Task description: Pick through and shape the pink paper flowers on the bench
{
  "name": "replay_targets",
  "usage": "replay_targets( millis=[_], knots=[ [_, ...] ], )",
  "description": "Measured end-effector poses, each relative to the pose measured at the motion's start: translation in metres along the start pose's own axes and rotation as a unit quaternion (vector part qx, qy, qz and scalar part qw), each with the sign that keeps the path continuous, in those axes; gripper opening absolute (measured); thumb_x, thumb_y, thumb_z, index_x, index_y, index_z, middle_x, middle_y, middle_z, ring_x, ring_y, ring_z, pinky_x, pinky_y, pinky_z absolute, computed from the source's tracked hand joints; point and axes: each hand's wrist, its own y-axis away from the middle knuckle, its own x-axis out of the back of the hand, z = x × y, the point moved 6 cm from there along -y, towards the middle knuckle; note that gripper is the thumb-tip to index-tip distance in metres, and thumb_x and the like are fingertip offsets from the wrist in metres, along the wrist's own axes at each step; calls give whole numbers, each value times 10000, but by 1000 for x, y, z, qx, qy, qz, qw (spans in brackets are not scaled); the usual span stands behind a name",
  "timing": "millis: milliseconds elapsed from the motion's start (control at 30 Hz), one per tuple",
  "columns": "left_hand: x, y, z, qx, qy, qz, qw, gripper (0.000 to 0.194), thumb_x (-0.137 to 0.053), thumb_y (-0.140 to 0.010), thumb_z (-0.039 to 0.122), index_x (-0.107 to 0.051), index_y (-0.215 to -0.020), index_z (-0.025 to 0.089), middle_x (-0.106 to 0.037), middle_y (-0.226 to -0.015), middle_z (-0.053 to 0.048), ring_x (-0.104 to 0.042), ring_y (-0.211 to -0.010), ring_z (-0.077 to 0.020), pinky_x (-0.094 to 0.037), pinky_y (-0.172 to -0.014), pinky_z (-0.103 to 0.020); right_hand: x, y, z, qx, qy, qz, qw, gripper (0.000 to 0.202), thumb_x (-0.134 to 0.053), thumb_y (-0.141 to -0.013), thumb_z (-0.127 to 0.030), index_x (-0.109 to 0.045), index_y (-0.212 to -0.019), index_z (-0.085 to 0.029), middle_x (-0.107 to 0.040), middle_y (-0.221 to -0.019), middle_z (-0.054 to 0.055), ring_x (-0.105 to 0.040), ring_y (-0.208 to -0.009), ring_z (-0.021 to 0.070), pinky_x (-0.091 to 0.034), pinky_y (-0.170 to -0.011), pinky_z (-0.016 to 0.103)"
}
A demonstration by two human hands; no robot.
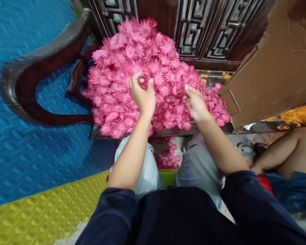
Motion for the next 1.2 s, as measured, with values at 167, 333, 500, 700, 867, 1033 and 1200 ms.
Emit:
replay_targets(
  millis=[167,333,500,700,867,1033,1200],
  knots=[
    [-21,29,24,-37,30,-145,988,132,-666,-781,325,-612,-826,212,-601,-869,-14,-568,-861,-150,-442,-817,-295,-15,6,-2,10,2,-60,998,372,-687,-677,-522,-647,-902,-228,-604,-778,-23,-510,-632,82,-418,-576,234],
    [-32,41,32,-17,50,-218,974,87,-668,-777,295,-671,-740,216,-616,-794,-12,-568,-789,-137,-452,-722,-267,-23,13,-10,24,-2,-111,994,353,-717,-656,-509,-676,-868,-231,-638,-826,-11,-530,-674,93,-449,-623,249],
    [-33,39,27,5,68,-222,973,52,-699,-743,242,-679,-712,205,-612,-761,-6,-548,-710,-119,-441,-663,-256,-27,18,-16,30,0,-128,991,325,-737,-637,-495,-690,-812,-225,-658,-826,-12,-518,-667,84,-461,-654,247],
    [-33,38,24,3,71,-214,974,77,-698,-734,239,-657,-685,195,-585,-739,-1,-518,-675,-112,-427,-651,-255,-30,20,-22,77,31,-132,988,322,-742,-625,-503,-691,-759,-215,-652,-783,-10,-537,-742,103,-455,-704,263],
    [-36,37,16,46,102,-228,967,101,-686,-739,218,-620,-671,185,-575,-727,5,-514,-661,-107,-433,-672,-250,-28,18,-19,53,27,-121,991,349,-732,-623,-530,-662,-743,-210,-604,-730,-24,-485,-653,82,-440,-648,247],
    [-42,44,19,86,144,-271,948,133,-649,-759,171,-581,-645,179,-565,-705,10,-516,-665,-102,-433,-685,-240,-23,18,-14,25,29,-72,997,360,-674,-681,-567,-609,-747,-220,-475,-601,-39,-451,-582,85,-415,-580,237],
    [-45,46,14,139,179,-288,930,162,-615,-811,293,-563,-697,189,-576,-698,16,-550,-691,-108,-449,-694,-241,-11,8,-8,37,40,-31,998,443,-587,-702,-660,-578,-807,-230,-483,-648,-23,-484,-621,103,-405,-582,251]
  ],
)
